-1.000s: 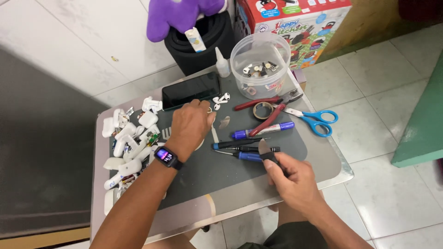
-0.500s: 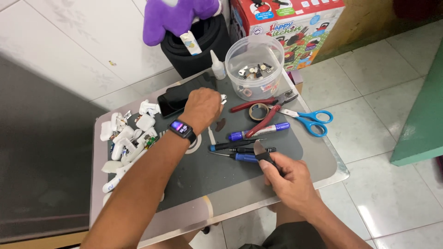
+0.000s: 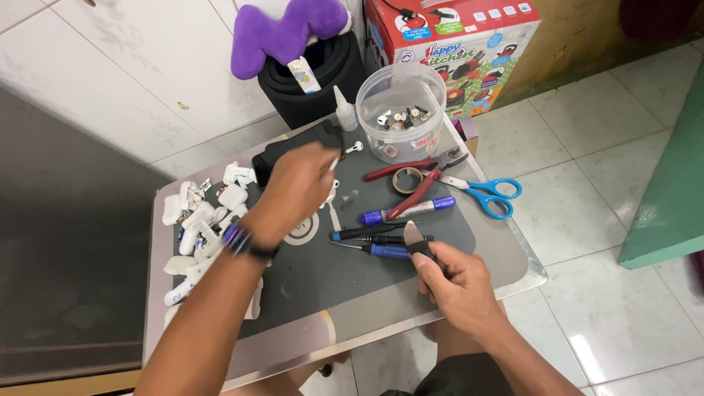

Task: Repairing and disassembling small electronic components on a workbench using hand tools

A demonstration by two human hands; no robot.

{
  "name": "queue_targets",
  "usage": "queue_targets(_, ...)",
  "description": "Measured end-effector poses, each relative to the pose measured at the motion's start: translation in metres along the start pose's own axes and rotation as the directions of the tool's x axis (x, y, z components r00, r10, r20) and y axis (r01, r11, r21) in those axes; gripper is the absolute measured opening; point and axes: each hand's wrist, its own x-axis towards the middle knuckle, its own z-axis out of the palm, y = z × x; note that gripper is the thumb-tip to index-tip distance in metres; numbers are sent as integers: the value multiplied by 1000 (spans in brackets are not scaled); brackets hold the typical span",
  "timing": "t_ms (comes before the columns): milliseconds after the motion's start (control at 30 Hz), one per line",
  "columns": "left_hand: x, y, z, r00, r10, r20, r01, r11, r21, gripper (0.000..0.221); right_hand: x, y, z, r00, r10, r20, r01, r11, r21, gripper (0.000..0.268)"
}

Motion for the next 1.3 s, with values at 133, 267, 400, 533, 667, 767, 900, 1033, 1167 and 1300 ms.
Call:
queue_targets(133,-77,25,-8,981,-195,-13,186,953,-240,12,0,6,4,998,-57,-7,57,998,-35,40)
queue_targets(267,-140,52,14,774,-626,88,550,598,-583,24,-3,10,17,988,-143,-58,129,970,-204,43)
queue_targets(400,-171,62,58,716,-697,-34,590,631,-504,26,-14,8,42,993,-119,11,110,874,-473,42)
queue_targets(533,-173,60,88,574,-789,-218,500,548,-671,3,-16,-6,72,976,-168,139,217,824,-523,18)
queue_targets(667,-174,56,89,578,-801,-157,441,469,-765,5,-9,-18,90,952,-175,251,294,753,-589,32)
queue_targets(767,-174,61,81,586,-791,-176,409,476,-778,5,-7,-20,100,941,-178,289,326,710,-624,31)
queue_targets(900,-174,58,82,608,-769,-197,409,516,-753,6,-5,-21,104,940,-148,306,319,697,-642,33)
queue_targets(1033,-172,59,76,636,-750,-182,375,507,-776,8,-5,-18,105,941,-140,308,318,673,-667,33)
queue_targets(1167,-171,58,71,693,-700,-174,363,547,-754,11,-3,-15,106,942,-131,308,314,669,-674,34)
queue_targets(1300,-166,50,67,753,-623,-211,383,676,-630,16,-2,-13,106,951,-100,293,286,649,-705,34)
